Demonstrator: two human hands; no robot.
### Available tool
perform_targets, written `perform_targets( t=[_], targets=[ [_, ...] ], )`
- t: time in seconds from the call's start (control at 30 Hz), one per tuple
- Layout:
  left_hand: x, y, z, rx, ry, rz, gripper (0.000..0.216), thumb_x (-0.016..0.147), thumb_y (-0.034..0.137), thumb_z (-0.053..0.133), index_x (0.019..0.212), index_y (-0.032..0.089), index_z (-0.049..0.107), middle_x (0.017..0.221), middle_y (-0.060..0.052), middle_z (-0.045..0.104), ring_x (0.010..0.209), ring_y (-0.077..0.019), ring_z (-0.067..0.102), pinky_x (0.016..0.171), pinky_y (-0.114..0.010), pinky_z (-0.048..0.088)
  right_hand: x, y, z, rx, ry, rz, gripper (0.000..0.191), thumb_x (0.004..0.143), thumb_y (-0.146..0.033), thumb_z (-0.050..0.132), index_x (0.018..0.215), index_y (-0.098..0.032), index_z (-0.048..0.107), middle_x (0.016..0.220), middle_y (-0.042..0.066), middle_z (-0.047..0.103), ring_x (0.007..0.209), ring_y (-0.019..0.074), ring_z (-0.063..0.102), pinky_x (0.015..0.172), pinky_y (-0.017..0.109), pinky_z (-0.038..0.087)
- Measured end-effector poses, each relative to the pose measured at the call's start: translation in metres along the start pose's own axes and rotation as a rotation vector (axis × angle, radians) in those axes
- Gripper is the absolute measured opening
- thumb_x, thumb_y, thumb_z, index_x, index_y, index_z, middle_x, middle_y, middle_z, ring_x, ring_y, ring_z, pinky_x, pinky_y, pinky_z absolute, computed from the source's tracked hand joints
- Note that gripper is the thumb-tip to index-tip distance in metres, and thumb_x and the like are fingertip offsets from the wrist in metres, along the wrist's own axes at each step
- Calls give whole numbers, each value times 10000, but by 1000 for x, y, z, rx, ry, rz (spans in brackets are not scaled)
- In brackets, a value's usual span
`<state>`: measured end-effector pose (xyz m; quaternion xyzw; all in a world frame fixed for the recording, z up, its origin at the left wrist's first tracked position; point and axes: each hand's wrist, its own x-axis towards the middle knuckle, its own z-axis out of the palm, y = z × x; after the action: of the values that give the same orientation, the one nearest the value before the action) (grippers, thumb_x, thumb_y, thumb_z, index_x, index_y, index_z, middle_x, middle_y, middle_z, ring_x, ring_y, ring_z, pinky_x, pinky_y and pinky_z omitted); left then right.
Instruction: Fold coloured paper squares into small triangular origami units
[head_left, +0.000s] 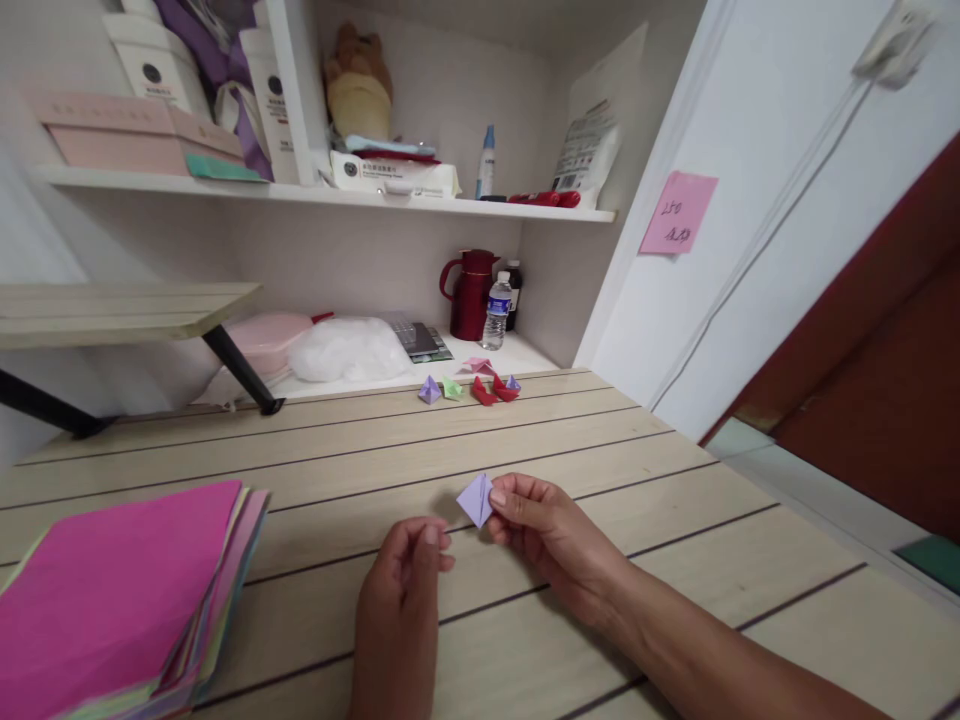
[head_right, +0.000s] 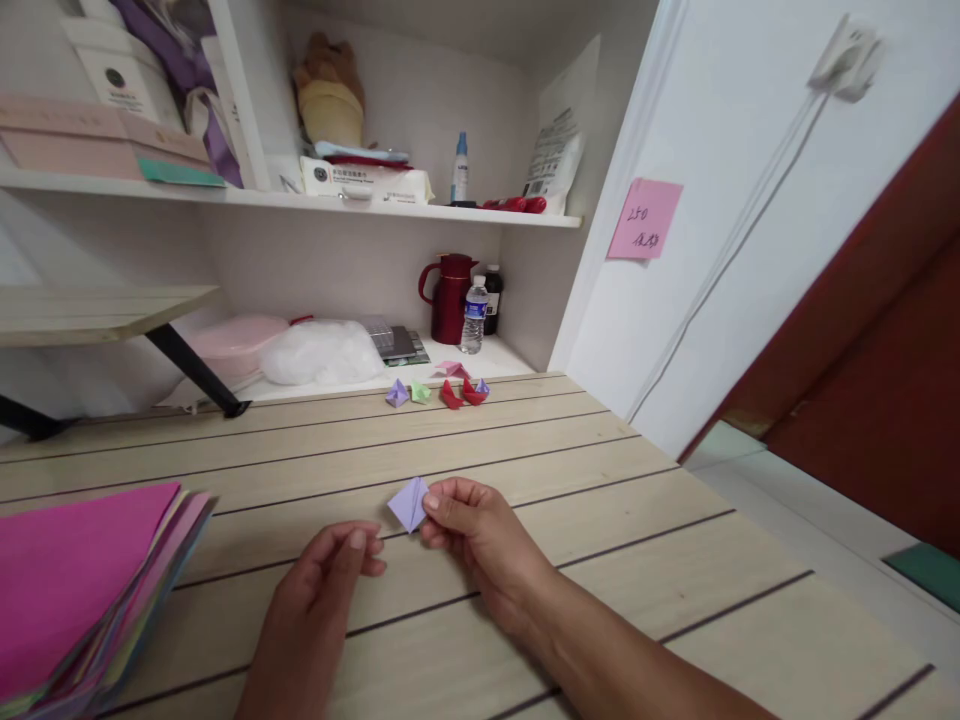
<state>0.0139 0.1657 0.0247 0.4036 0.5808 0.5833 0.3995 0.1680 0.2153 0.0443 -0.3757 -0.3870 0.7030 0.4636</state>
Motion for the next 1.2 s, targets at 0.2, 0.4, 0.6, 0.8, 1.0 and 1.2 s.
perform_targets(
  t=[0.2,0.4,0.6,0.8,1.0,1.2],
  targets=[
    [-9,1,7,-64,-83,-29,277,757,494,698,803,221,689,713,-7,686,688,-189,613,726,-293,437,0,3,-1,211,-22,110,281,665,-297,881,754,-138,667,620,3,665,558,86,592,614,201,480],
    [-7,3,6,-112,-29,-65,299,709,493,739,813,213,722,708,-7,678,665,-178,598,683,-276,463,-3,3,2,203,-31,101,256,702,-293,861,758,-133,669,636,15,675,568,77,603,603,180,490],
    [-8,6,4,-78,-25,-72,332,692,498,756,834,198,755,687,-22,694,726,-207,609,727,-290,464,-4,5,6,128,-15,55,338,653,-364,884,755,-137,655,641,5,657,576,86,578,595,196,464],
    [-6,4,1,-114,-35,-125,351,712,549,729,753,200,733,698,-18,693,787,-226,628,796,-313,452,-6,6,9,-54,-19,-70,365,664,-429,859,777,-152,649,646,-9,628,605,101,544,613,222,405],
    [-3,6,-2,-385,-183,-255,395,688,558,755,770,173,729,748,-33,695,771,-204,609,794,-327,470,-10,10,7,-398,-120,-260,244,816,-394,726,782,-175,625,659,-30,567,628,112,484,608,235,371],
    [-2,7,-5,-333,-146,-241,346,694,483,777,614,184,621,629,30,569,664,-136,504,674,-267,435,-17,4,10,-719,-94,-438,112,872,-237,632,778,-180,649,751,-7,594,711,132,529,667,246,416]
  ],
)
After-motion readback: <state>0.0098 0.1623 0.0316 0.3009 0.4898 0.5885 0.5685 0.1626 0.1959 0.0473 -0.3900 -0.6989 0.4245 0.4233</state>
